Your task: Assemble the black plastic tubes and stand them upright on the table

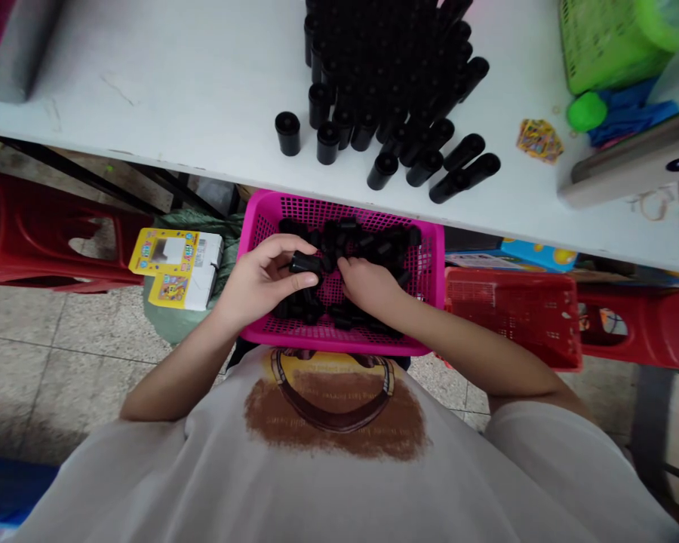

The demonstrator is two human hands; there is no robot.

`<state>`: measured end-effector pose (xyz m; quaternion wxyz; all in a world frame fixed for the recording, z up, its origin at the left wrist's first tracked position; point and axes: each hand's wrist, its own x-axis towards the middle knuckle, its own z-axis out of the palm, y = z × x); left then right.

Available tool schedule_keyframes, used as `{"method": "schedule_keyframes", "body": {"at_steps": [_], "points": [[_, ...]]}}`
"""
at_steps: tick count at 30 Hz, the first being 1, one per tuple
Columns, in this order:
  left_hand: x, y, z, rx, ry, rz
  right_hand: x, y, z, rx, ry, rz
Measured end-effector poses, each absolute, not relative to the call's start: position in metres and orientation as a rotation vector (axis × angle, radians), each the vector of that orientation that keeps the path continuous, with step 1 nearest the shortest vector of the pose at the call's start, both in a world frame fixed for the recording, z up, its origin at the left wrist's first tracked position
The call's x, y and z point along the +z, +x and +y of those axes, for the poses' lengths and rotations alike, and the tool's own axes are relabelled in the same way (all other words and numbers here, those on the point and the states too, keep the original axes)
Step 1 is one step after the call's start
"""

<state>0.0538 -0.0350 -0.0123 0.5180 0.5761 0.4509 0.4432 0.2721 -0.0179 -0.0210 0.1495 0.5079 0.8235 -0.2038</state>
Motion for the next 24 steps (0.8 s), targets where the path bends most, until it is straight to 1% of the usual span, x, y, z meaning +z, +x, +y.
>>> {"method": "schedule_keyframes", "body": {"at_steps": [2,4,5,7,8,10,14,18,21,24], "points": [[-0.011,0.051,-0.035,1.092,1.363,1.091,-0.022,0.275,-0.017,-0.643,1.461,2.389],[-0.01,0.049,-0.035,1.117,1.332,1.094,-0.02,0.283,-0.018,-0.836,1.546,2.514],[-0.009,0.048,-0.036,1.123,1.313,1.09,-0.017,0.287,-0.02,-1.02,1.62,2.601],[-0.008,0.048,-0.037,1.125,1.276,1.07,-0.01,0.295,-0.027,-1.526,1.785,2.697],[-0.008,0.049,-0.038,1.124,1.26,1.053,-0.006,0.297,-0.032,-1.774,1.855,2.675],[-0.007,0.052,-0.039,1.116,1.24,1.028,0.001,0.297,-0.043,-2.099,1.937,2.559],[-0.006,0.058,-0.04,1.072,1.239,1.041,0.007,0.29,-0.055,-2.332,2.016,2.41],[-0.006,0.058,-0.041,1.103,1.281,1.042,0.007,0.286,-0.054,-2.598,1.983,2.24],[-0.004,0.056,-0.047,1.143,1.442,1.051,0.007,0.286,-0.057,-2.749,1.945,2.0],[-0.003,0.061,-0.059,1.056,1.725,1.009,0.004,0.282,-0.066,-2.927,1.866,1.712]]}}
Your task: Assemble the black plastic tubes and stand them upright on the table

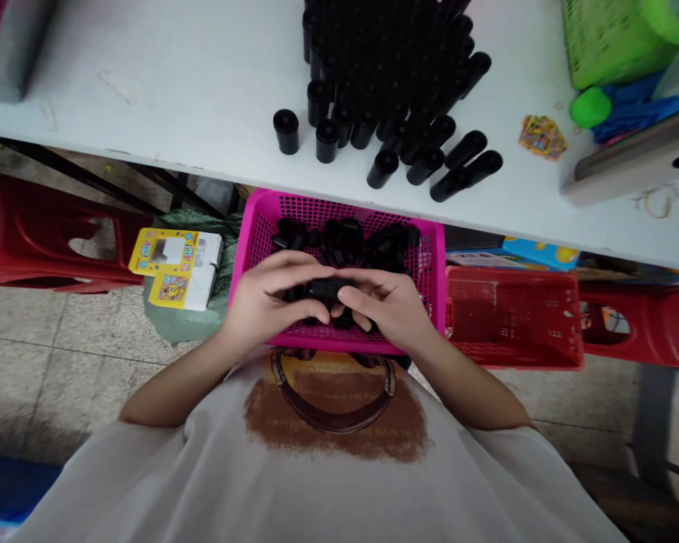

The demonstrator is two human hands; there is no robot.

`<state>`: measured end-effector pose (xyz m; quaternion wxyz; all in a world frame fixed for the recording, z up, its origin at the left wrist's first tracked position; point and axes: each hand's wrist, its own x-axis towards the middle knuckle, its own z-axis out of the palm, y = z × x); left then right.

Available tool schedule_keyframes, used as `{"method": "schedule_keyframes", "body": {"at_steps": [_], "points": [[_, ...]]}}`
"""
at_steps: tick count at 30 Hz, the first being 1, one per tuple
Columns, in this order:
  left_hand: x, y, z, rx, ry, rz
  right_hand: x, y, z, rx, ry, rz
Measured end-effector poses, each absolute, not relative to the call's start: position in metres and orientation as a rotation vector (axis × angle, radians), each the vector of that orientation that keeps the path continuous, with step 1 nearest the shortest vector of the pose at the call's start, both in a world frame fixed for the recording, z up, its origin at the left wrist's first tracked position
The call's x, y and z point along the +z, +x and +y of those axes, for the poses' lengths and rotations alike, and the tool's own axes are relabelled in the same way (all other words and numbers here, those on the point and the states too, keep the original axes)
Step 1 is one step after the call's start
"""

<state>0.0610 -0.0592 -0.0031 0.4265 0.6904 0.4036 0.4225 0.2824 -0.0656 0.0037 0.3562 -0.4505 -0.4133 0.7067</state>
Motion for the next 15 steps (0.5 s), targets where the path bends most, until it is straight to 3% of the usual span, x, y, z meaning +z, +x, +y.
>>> {"method": "schedule_keyframes", "body": {"at_steps": [8,12,15], "points": [[0.011,0.066,-0.052,0.81,2.071,0.969,-0.012,0.287,-0.08,2.002,-1.177,-0.688],[0.044,0.034,-0.001,1.062,2.036,1.399,-0.021,0.315,-0.07,1.922,-1.179,-0.527],[0.052,0.015,0.04,1.023,1.929,1.774,-0.028,0.333,-0.07,1.85,-1.144,-0.43]]}}
